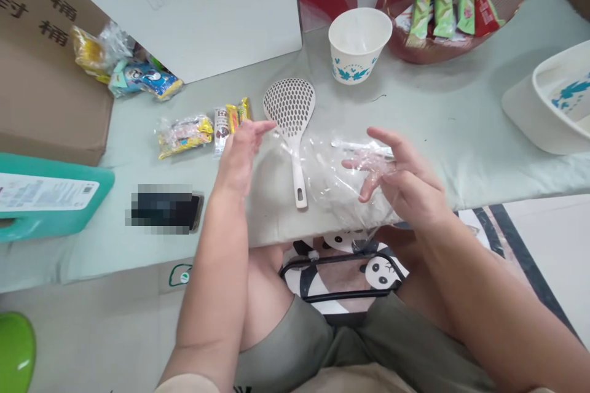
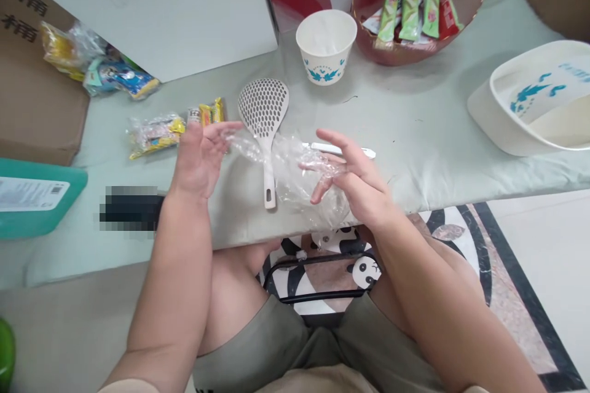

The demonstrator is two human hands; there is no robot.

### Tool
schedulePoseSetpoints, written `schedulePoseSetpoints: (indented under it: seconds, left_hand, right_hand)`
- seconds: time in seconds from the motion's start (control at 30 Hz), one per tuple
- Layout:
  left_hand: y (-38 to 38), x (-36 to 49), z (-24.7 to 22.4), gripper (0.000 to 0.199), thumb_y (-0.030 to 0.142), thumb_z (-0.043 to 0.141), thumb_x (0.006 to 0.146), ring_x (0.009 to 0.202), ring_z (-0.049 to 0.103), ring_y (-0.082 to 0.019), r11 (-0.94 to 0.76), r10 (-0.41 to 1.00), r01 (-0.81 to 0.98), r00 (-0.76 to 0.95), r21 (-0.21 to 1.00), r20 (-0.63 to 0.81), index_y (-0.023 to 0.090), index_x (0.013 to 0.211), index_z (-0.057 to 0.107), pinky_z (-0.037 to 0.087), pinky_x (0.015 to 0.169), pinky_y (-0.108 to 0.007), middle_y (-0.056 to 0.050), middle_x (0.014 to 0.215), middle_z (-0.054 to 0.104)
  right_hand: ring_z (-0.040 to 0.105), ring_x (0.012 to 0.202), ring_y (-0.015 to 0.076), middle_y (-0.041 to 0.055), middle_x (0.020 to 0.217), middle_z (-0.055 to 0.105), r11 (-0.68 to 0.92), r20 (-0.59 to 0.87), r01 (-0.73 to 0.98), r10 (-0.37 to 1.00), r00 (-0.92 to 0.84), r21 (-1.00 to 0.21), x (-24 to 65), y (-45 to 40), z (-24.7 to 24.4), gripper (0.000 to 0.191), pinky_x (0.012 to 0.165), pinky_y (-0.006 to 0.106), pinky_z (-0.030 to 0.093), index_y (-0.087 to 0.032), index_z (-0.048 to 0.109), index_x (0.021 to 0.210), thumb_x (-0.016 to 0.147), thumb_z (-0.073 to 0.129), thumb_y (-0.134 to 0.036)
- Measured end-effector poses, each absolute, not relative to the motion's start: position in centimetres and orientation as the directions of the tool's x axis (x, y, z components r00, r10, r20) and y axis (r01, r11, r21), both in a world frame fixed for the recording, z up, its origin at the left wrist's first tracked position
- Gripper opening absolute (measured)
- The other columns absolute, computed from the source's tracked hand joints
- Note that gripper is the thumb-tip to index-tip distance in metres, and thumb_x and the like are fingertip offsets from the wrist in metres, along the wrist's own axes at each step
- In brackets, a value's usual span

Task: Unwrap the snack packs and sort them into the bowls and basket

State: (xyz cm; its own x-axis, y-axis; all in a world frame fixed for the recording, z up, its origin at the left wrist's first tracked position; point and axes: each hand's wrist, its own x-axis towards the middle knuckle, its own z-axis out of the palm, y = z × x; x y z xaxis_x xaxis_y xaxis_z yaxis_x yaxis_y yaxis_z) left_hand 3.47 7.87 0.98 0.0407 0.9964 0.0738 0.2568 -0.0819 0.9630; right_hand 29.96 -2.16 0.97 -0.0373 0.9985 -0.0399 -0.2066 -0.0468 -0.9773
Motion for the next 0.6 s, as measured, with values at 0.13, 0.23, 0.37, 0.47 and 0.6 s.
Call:
schedulePoseSetpoints:
  seconds: [0.13, 0.23, 0.37, 0.47, 0.6]
  left_hand:
    - [6.5, 3.4, 2.2, 0.078, 0.088, 0.046, 0.082, 0.095, 0.076, -0.029, 0.291, 0.897, 0.142, 0.305, 0.946, -0.321, 0.016, 0.085, 0.076, 0.058, 0.094, -0.045, -0.014, 0.09, 0.079]
    - [5.9, 3.8, 2.7, 0.045, 0.061, 0.081, 0.069, 0.08, 0.077, -0.023, 0.336, 0.842, 0.227, 0.363, 0.914, -0.4, 0.017, 0.071, 0.072, 0.062, 0.083, -0.036, -0.008, 0.075, 0.077]
    - [6.2, 3.9, 2.6, 0.023, 0.035, 0.081, 0.07, 0.062, 0.072, -0.015, 0.248, 0.942, 0.093, 0.21, 0.964, -0.263, 0.018, 0.069, 0.066, 0.06, 0.066, -0.026, 0.0, 0.062, 0.071]
    - [6.7, 3.4, 2.2, 0.018, 0.032, 0.076, 0.075, 0.05, 0.066, -0.011, 0.161, 0.987, -0.032, 0.034, 0.986, -0.16, 0.02, 0.071, 0.064, 0.057, 0.053, -0.022, 0.004, 0.054, 0.066]
    - [7.1, 3.0, 1.6, 0.019, 0.033, 0.076, 0.08, 0.046, 0.064, -0.01, 0.095, 0.994, -0.054, -0.053, 0.994, -0.097, 0.022, 0.073, 0.063, 0.055, 0.049, -0.02, 0.006, 0.052, 0.064]
  right_hand:
    - [0.07, 0.121, 0.0306, -0.0019, 0.068, 0.072, 0.011, 0.032, -0.128, 0.985, -0.167, -0.992, 29.9, -2.3, 0.8, 0.051, 0.121, 0.067, 0.035, -0.031, 0.059, 0.137, 0.087, 0.055, -0.026]
    - [0.072, 0.117, 0.0299, -0.0017, 0.072, 0.074, 0.03, 0.051, -0.144, 0.989, -0.14, -0.989, 29.6, -2.2, 0.4, 0.048, 0.116, 0.065, 0.042, -0.032, 0.059, 0.137, 0.089, 0.054, -0.027]
    - [0.078, 0.09, 0.0266, -0.0015, 0.071, 0.071, 0.045, 0.025, -0.165, 0.993, 0.118, -0.985, 29.3, -1.6, -0.3, 0.043, 0.101, 0.056, 0.057, -0.031, 0.058, 0.136, 0.093, 0.054, -0.032]
    - [0.074, 0.069, 0.0224, 0.0004, 0.076, 0.073, 0.01, -0.035, -0.147, 0.953, 0.302, -0.989, 29.5, -0.9, -0.7, 0.039, 0.083, 0.05, 0.063, -0.031, 0.058, 0.133, 0.096, 0.053, -0.042]
    - [0.073, 0.068, 0.0215, 0.0017, 0.075, 0.072, -0.092, -0.146, -0.176, 0.936, 0.321, -0.98, 29.8, -0.2, -0.8, 0.039, 0.074, 0.044, 0.063, -0.03, 0.06, 0.125, 0.095, 0.055, -0.054]
